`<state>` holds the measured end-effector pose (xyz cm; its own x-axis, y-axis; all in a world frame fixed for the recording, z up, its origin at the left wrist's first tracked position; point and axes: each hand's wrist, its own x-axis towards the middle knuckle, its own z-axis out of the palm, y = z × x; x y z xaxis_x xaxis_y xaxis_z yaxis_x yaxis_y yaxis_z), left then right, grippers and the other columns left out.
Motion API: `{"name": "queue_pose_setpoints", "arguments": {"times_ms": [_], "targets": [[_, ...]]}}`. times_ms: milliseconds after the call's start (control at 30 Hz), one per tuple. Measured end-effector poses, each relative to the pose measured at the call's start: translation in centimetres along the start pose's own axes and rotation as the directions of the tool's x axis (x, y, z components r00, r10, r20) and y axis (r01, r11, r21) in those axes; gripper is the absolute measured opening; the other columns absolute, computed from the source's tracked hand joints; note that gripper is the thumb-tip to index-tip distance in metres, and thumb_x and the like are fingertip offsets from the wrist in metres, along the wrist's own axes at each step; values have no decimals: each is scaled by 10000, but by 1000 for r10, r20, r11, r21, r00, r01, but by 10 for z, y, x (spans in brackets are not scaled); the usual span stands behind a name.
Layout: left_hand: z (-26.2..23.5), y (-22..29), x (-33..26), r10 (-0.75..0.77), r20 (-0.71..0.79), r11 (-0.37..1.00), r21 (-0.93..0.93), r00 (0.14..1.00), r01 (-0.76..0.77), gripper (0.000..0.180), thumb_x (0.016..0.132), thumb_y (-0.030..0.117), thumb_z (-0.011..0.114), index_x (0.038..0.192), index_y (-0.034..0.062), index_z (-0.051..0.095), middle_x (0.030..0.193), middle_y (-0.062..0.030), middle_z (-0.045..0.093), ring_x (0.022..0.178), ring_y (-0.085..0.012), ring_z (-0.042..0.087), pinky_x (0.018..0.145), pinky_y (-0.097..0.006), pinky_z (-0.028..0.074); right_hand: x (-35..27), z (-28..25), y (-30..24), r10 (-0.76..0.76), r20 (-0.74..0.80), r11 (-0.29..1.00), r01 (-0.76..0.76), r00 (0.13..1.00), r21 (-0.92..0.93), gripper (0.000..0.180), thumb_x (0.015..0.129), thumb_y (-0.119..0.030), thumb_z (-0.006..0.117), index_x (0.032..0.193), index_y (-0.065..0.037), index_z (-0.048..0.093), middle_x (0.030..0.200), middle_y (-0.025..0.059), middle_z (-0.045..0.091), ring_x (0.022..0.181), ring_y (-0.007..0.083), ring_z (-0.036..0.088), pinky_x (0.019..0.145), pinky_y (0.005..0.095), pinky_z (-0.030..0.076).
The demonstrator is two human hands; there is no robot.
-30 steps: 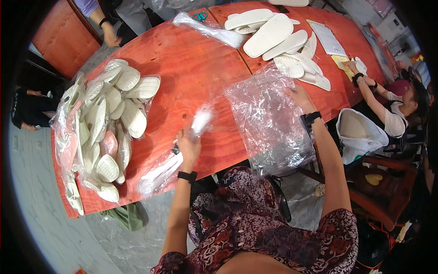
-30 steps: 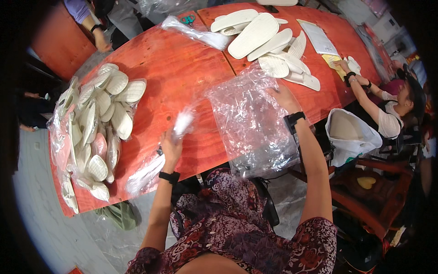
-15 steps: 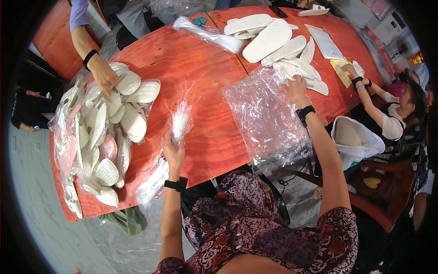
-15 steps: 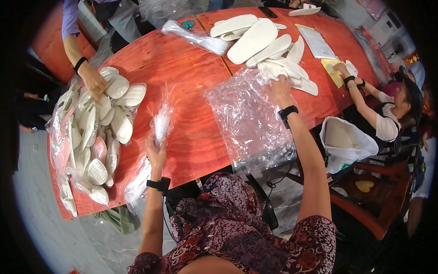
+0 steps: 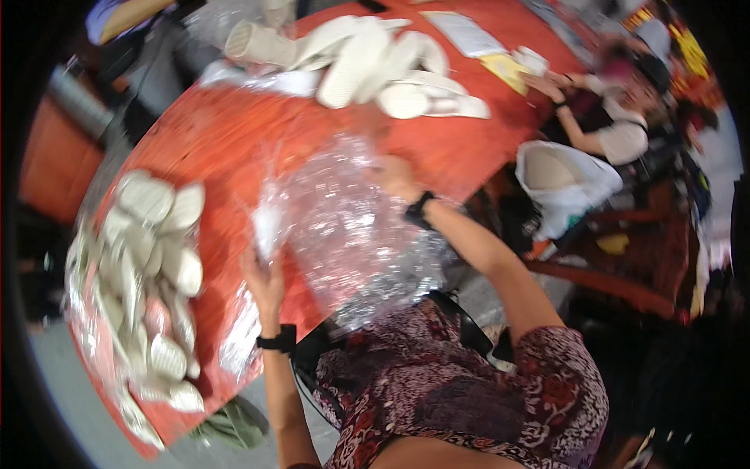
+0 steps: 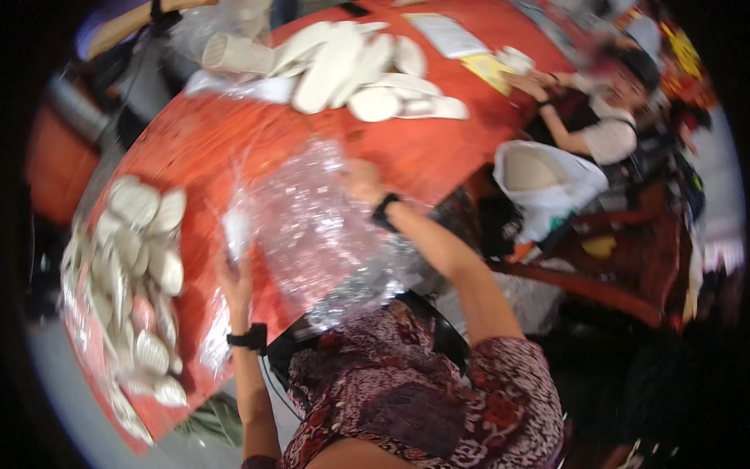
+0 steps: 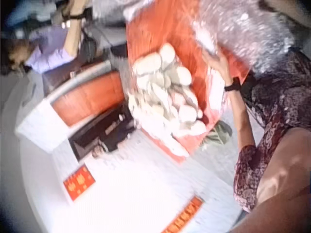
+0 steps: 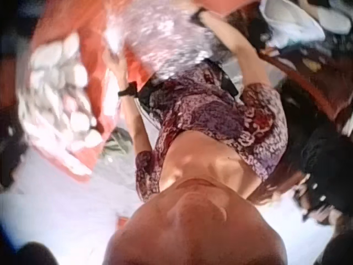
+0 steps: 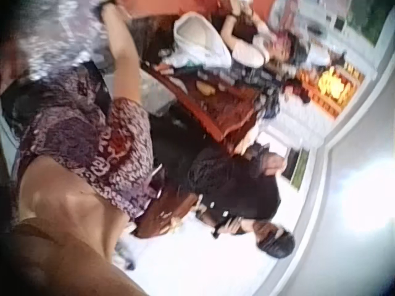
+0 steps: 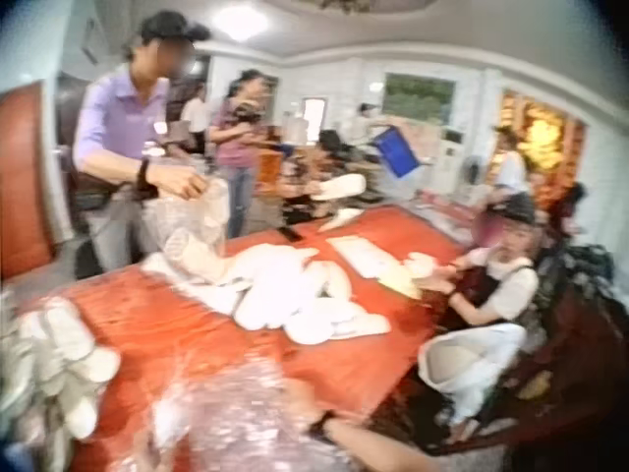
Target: The recorder extracts pairs of slippers from a large green bag and places them into individual plastic bags on a table.
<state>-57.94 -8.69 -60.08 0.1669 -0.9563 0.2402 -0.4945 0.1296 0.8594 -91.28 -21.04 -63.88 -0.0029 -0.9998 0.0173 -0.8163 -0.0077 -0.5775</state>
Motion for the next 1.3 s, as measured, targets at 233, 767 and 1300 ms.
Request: {"name": "queue_pose_setpoints", "arguments": {"times_ms": [233, 767, 1300], "targets": [[28, 5, -9, 81, 240, 947, 284, 967, -149, 457, 771, 96, 679, 1189, -14, 529, 1047, -233, 530, 987, -414, 493, 873, -472, 400, 18, 11, -37, 88, 150, 993, -99, 985, 66, 506, 819, -435, 649, 1029, 25, 622, 913, 244, 647, 880, 383, 630, 769, 453, 484], [47, -27, -16, 82, 234, 958, 248, 969, -141, 522, 702, 78, 691, 1199, 23, 541, 1070, -215, 536, 1016, -392, 490, 900, -464, 397, -96, -8, 20, 84, 98, 953, -51, 992, -298, 599, 816, -384, 647, 1224, 12, 458, 1180, 260, 493, 1103, 433, 498, 875, 469, 435], [24, -31, -27, 8, 390, 873, 446, 921, -196, 658, 733, 267, 709, 1310, 71, 463, 1219, -215, 488, 1127, -398, 460, 948, -490, 384, -93, 44, 19, 39, 203, 860, -136, 978, 491, 276, 857, -64, 566, 1113, 36, 587, 978, 109, 628, 897, 177, 583, 797, 306, 467]]}}
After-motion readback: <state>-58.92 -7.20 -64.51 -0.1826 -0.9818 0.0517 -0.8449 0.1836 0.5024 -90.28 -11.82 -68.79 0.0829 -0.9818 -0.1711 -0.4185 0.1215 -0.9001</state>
